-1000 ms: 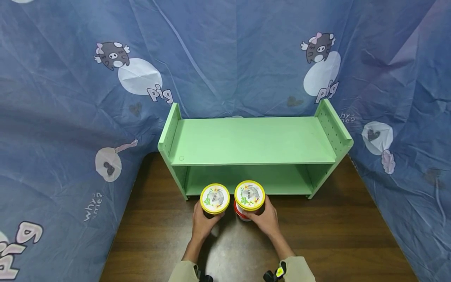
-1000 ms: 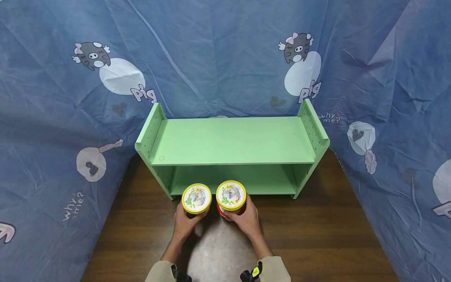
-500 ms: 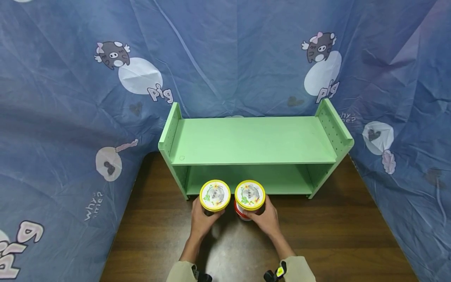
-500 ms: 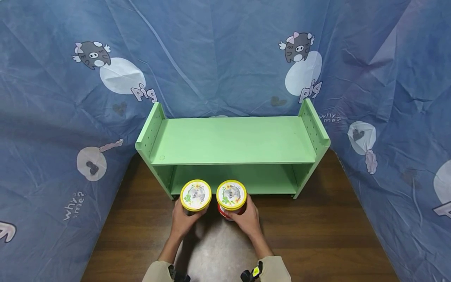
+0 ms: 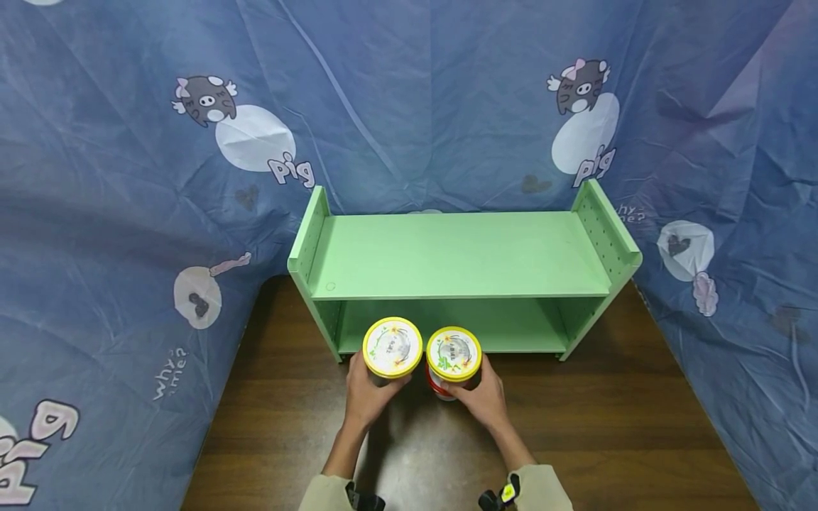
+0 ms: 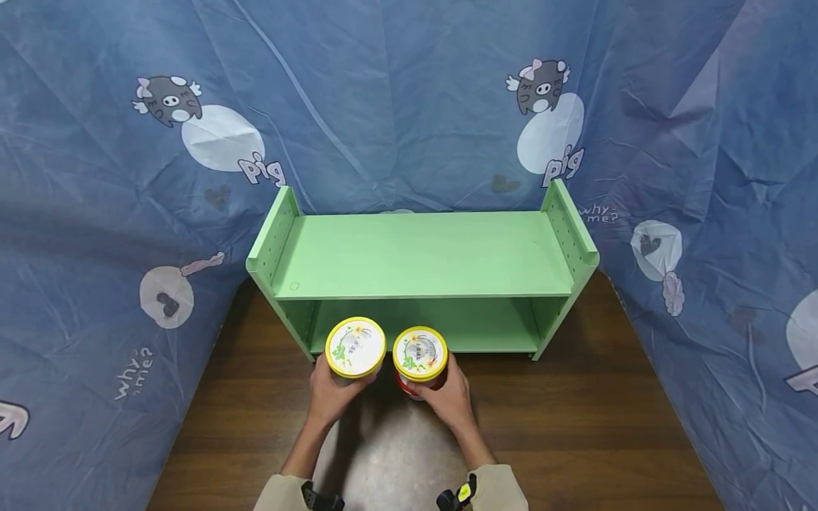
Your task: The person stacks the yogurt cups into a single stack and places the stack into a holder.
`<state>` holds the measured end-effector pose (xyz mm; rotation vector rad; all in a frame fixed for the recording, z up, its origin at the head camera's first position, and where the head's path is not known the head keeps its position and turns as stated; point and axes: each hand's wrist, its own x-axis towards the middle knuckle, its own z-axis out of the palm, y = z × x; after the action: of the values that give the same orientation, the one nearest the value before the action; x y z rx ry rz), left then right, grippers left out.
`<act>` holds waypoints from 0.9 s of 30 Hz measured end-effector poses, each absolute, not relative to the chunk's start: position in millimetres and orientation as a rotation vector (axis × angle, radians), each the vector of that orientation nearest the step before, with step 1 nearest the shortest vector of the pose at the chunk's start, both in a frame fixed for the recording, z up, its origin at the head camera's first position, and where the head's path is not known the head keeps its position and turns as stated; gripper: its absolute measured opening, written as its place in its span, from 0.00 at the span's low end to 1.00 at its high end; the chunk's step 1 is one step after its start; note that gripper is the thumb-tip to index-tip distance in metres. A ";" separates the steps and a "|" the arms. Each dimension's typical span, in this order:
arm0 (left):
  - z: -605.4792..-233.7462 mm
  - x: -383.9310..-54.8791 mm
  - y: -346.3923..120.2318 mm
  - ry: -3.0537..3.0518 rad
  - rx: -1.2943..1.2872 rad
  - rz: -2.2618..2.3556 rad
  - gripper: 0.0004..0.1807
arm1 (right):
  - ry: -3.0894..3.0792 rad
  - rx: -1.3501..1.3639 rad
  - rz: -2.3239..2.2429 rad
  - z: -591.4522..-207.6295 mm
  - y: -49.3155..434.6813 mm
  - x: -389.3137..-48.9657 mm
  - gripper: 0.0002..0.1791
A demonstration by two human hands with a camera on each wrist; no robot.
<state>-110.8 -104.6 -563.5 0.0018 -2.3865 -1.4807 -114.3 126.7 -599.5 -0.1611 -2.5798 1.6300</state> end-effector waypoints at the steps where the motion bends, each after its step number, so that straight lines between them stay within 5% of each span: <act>1: -561.9 -110.5 -104.1 -2.384 -0.004 -1.479 0.47 | -2.580 -0.161 1.628 -599.4 126.6 -114.1 0.50; 27: -528.8 -113.3 -92.1 -2.352 -0.052 -1.496 0.45 | -2.573 -0.142 1.626 -600.0 126.7 -114.5 0.48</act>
<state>-113.3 -92.1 -528.8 -0.0516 -2.3520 -1.4960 -114.5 126.7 -600.0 -0.1419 -2.5731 1.6255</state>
